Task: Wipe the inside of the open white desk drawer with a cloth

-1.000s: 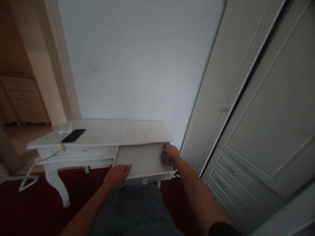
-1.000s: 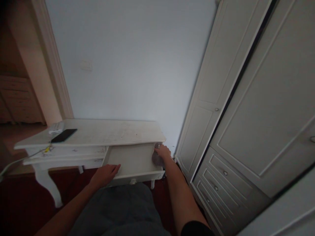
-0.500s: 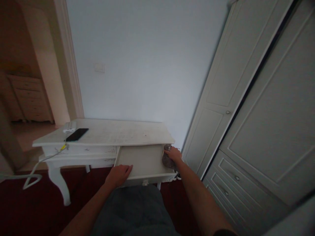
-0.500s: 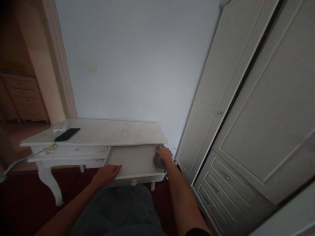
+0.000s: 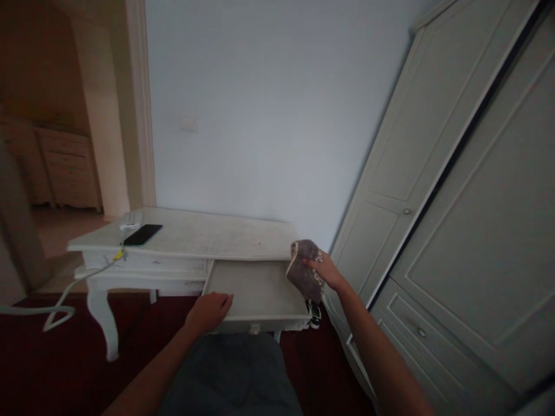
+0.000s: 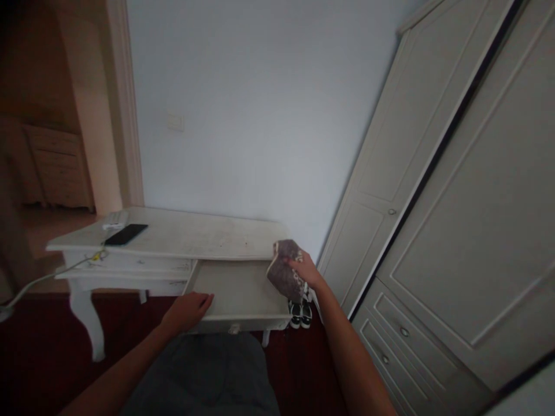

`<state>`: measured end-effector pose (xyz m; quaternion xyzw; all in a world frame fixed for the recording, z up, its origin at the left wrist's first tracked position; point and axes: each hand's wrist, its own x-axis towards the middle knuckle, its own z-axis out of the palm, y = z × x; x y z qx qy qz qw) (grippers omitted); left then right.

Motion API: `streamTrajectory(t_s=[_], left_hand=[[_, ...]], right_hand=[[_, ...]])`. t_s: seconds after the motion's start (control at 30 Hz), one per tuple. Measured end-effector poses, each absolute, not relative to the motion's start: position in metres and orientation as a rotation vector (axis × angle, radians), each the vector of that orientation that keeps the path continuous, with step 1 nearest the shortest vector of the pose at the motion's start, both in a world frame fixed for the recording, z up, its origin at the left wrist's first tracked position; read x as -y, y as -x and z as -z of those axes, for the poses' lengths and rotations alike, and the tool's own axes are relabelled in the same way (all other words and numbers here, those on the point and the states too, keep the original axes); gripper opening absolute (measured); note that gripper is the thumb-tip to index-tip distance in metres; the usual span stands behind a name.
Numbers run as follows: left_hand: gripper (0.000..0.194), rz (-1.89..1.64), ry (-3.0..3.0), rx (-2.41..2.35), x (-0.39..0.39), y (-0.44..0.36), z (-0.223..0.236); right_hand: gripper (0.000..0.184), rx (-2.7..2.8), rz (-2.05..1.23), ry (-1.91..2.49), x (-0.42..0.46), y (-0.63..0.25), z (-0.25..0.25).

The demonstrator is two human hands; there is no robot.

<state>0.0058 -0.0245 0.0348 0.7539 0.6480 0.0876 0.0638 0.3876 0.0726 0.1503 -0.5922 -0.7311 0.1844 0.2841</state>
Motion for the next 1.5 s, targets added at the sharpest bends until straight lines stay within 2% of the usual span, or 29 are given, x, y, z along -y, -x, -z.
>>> streamTrajectory(t_s=[0.13, 0.27, 0.4, 0.47, 0.63, 0.7, 0.83, 0.97, 1.03, 1.1, 1.2, 1.27, 1.37, 1.5], left_hand=[[0.064, -0.254, -2.307, -1.974, 0.025, -0.006, -0.034], [0.062, -0.28, -2.318, -1.959, 0.026, -0.006, -0.033], [0.06, -0.262, -2.332, -1.957, 0.027, -0.006, -0.035], [0.061, -0.261, -2.335, -1.963, 0.028, -0.006, -0.036], [0.061, -0.258, -2.335, -1.959, 0.028, -0.006, -0.036], [0.061, -0.256, -2.331, -1.963, 0.027, -0.006, -0.035], [0.062, -0.256, -2.329, -1.972, 0.027, -0.006, -0.033], [0.062, -0.271, -2.33, -1.974, 0.027, -0.005, -0.033], [0.062, -0.273, -2.332, -1.973, 0.027, -0.005, -0.033], [0.061, -0.267, -2.332, -1.977, 0.026, -0.005, -0.033], [0.061, -0.263, -2.327, -1.981, 0.026, -0.005, -0.033], [0.062, -0.26, -2.326, -1.979, 0.027, -0.005, -0.034], [0.061, -0.248, -2.317, -1.982, 0.027, -0.006, -0.035], [0.061, -0.257, -2.317, -1.98, 0.028, -0.006, -0.036]], right_hand=[[0.051, 1.717, -0.298, 1.309, -0.048, -0.374, -0.147], [0.046, 2.38, -0.17, 1.473, -0.014, -0.344, -0.098], [0.04, 2.544, -0.109, 1.551, 0.011, -0.323, -0.064], [0.05, 2.604, -0.008, 1.54, 0.017, -0.321, -0.06], [0.098, 2.755, 0.147, 1.491, 0.019, -0.325, -0.057], [0.103, 2.787, 0.202, 1.542, 0.017, -0.326, -0.055], [0.079, 2.782, 0.14, 1.468, 0.017, -0.332, -0.057], [0.051, 2.61, -0.249, 1.246, 0.014, -0.342, -0.067], [0.042, 2.367, -0.431, 1.088, 0.009, -0.345, -0.074], [0.041, 2.066, -0.434, 0.998, 0.004, -0.345, -0.08], [0.047, 1.793, -0.196, 1.062, -0.002, -0.338, -0.081], [0.049, 1.921, -0.133, 1.207, -0.001, -0.332, -0.076], [0.051, 2.33, -0.213, 1.432, 0.007, -0.324, -0.066], [0.052, 2.506, -0.28, 1.448, 0.013, -0.322, -0.07]])
